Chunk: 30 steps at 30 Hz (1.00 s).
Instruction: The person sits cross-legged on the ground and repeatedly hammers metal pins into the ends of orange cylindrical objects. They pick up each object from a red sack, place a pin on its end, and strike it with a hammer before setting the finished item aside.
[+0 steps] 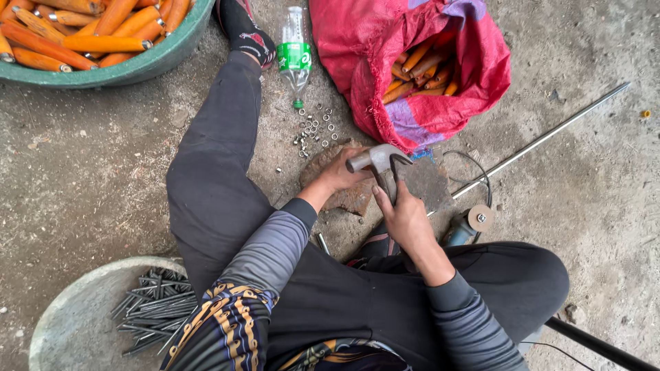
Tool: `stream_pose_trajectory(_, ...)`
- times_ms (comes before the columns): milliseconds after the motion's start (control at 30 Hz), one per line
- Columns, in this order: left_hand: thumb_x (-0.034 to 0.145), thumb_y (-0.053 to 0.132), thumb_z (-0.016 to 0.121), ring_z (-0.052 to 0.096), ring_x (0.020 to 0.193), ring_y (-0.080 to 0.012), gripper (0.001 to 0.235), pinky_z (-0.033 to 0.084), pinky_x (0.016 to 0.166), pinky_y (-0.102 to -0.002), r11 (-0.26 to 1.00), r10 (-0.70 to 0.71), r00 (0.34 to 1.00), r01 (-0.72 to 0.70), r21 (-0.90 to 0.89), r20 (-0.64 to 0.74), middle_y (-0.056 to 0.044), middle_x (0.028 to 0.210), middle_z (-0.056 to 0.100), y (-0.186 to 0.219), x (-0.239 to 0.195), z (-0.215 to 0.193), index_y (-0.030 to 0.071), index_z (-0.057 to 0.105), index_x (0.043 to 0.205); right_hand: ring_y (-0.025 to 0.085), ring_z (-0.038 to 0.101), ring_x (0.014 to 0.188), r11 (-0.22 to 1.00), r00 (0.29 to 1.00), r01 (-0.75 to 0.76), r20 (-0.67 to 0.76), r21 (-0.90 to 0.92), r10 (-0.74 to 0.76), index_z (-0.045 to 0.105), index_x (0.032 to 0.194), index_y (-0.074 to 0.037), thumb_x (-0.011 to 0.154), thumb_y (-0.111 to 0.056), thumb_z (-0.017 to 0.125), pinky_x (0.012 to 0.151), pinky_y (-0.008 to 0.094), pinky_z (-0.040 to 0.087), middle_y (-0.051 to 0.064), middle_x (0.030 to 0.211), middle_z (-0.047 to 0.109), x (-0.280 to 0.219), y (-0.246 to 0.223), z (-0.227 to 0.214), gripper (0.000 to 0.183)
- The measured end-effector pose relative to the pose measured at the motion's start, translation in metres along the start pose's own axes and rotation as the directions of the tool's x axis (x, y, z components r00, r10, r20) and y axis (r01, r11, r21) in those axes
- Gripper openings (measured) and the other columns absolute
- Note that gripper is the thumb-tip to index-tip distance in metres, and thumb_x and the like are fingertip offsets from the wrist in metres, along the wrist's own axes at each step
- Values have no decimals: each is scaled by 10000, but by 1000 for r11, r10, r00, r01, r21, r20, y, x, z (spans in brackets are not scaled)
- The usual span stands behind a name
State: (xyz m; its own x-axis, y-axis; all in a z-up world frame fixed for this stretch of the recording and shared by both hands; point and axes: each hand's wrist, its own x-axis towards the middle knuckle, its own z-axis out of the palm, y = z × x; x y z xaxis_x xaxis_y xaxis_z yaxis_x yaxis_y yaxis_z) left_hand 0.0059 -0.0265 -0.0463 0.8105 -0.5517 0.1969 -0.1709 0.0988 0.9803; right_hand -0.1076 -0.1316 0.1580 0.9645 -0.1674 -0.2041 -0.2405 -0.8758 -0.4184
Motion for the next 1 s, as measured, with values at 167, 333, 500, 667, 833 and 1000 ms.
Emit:
stream_pose_trajectory(167,801,198,808,722,976,-171,505,570,895,-359,998,60,994,-61,-8,-88,-67,1095,747,-19,-3,5,77,667,1271,479,695,777,996,999,-35,-7,85,36,624,1162,33,1000,-459,620,650,510,522,303,747,679,-2,13,6,518)
stream_pose_trajectory(333,956,328,826,631,865,-143,406,550,812,-355,995,-93,987,86,-59,-134,-41,926,669,-19,-4,1,44,639,1179,242,632,478,907,972,-228,29,353,233,607,968,2,1017,-444,563,478,383,481,138,597,628,-1,12,-7,451)
stream_pose_trajectory(500,899,365,755,581,623,-133,673,527,547,-298,883,-302,938,208,-421,-170,-46,822,601,19,4,-7,108,331,1354,163,491,390,577,926,-346,169,740,338,514,952,-47,1008,-444,545,368,337,424,55,577,518,10,28,8,401)
stream_pose_trajectory(667,1002,322,654,610,624,-172,403,571,553,-332,752,-179,978,69,-656,-103,-75,806,569,64,6,-17,118,366,1198,141,508,447,316,811,-559,425,767,403,484,946,-64,1000,-426,597,385,317,456,32,644,522,21,60,37,383)
stream_pose_trajectory(833,1058,339,582,641,849,-170,332,618,678,-382,628,-79,996,11,-778,-49,-91,1063,582,89,2,-28,68,459,1206,138,516,463,339,766,-632,495,697,409,497,951,-68,996,-419,603,396,320,467,25,654,528,23,54,57,369)
stream_pose_trajectory(1000,1002,229,664,654,893,-163,316,606,812,-377,712,-53,992,-43,-701,-115,-68,1054,606,71,2,-27,78,469,1199,151,513,438,394,814,-576,460,716,355,483,944,-74,993,-439,585,380,323,451,33,632,518,23,37,52,382)
